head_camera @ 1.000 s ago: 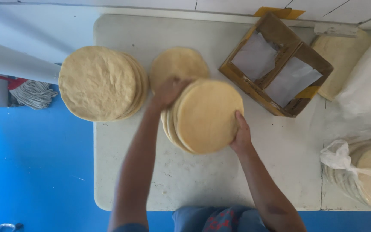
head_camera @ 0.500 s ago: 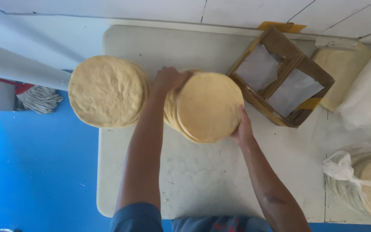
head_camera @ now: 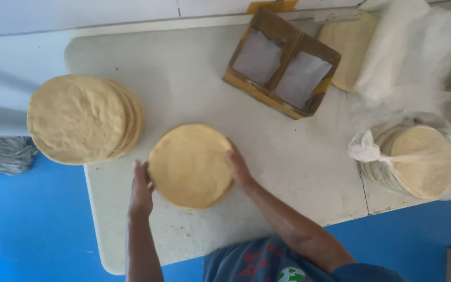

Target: The recorder is stacking pizza crusts with wax paper separators and placing the stacks into plastic bags.

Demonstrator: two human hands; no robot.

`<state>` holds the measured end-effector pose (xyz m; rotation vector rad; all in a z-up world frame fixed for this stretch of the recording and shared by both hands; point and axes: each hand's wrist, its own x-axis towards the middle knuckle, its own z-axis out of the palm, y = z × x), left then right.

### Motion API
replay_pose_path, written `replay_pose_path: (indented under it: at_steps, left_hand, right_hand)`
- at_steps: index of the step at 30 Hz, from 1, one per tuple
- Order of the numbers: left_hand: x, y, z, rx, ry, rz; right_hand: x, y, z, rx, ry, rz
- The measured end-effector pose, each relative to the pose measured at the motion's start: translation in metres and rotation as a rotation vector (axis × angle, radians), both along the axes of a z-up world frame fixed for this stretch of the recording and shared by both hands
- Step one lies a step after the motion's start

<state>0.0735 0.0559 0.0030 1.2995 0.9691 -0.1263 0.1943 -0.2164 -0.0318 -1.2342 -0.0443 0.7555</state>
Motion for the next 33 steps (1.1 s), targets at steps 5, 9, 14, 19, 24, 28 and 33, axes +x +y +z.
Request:
replay_pose_path:
  at_steps: [5,9,14,19,24,28,33]
  left_hand:
    - [-0.04,0.009,0.0,-0.215,-0.153,0.334]
    - [-0.033,-0.007,0.054,0.532,0.064,0.131]
    - [-0.029,-0.037,0.07,1.016,0.211,-0.02]
    - [-0.026,-0.045,0.084,1.025,0.363,0.103]
    - [-0.025,-0.117,0.159,0.534,-0.163,0.262]
    - [-0.008,-0.226,0.191,1.12,-0.351,-0.222]
    - [-0.024,-0.349,0.098,1.115,-0.32,-0.865]
  right_hand:
    - [-0.018,0.024,-0.049,-0.23,-0.314,0.113]
    - [0.091,-0.034,0.002,-0.465,-1.074,0.119]
    - [0.255,-0.126,0.015,-1.109,-0.822,-0.148]
    - [0.278,-0.107,-0.002,-1.454,-0.687,0.318]
    - [0.288,-0.147,-0.06,-1.246,-0.66,0.2]
    - [0.362,-0.119,-0.132,-1.176,-1.044,0.272]
    - [0.307,-0.154,-0.101,-1.165,-0.904,0.164]
